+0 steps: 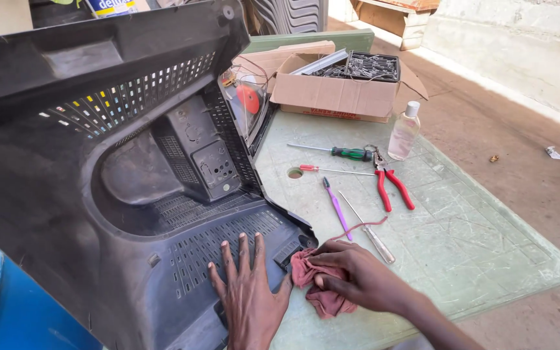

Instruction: Cleaning the back casing of a television using a cleaning solution, a cloth, and a toothbrush.

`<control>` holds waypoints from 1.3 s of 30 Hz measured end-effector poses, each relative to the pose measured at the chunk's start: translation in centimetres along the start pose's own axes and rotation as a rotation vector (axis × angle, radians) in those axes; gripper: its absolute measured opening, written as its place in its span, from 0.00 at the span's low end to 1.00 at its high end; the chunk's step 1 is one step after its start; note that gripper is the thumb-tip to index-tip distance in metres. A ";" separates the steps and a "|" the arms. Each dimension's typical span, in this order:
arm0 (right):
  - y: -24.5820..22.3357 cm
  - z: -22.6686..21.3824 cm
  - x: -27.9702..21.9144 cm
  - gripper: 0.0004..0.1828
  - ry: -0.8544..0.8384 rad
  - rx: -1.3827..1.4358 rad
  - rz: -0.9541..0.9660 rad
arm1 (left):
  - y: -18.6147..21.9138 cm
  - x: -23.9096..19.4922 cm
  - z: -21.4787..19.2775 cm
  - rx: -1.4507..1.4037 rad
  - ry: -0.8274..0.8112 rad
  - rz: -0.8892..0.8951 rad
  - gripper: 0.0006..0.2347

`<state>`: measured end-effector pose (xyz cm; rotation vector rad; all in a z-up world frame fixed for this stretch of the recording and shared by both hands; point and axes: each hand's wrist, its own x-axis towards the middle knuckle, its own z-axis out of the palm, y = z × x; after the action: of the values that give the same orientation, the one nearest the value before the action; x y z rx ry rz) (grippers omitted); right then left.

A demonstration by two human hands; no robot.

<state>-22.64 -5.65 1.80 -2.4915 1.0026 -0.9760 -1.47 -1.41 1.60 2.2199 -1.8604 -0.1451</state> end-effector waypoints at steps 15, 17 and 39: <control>11.2 -0.8 3.3 0.11 -0.106 -0.438 0.607 | 0.4 0.7 2.6 -0.677 0.174 0.329 0.11; 11.5 -1.2 2.8 0.09 0.288 -0.254 0.472 | 1.3 0.2 1.4 -0.725 0.178 0.254 0.11; 0.0 -3.9 -3.0 0.16 -0.181 -0.276 0.384 | 3.0 -0.3 1.6 -0.407 0.120 0.327 0.21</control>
<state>-26.90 -3.59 3.23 -2.4019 1.5642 -0.5158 -4.76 -1.83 0.78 1.6035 -1.8965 -0.2935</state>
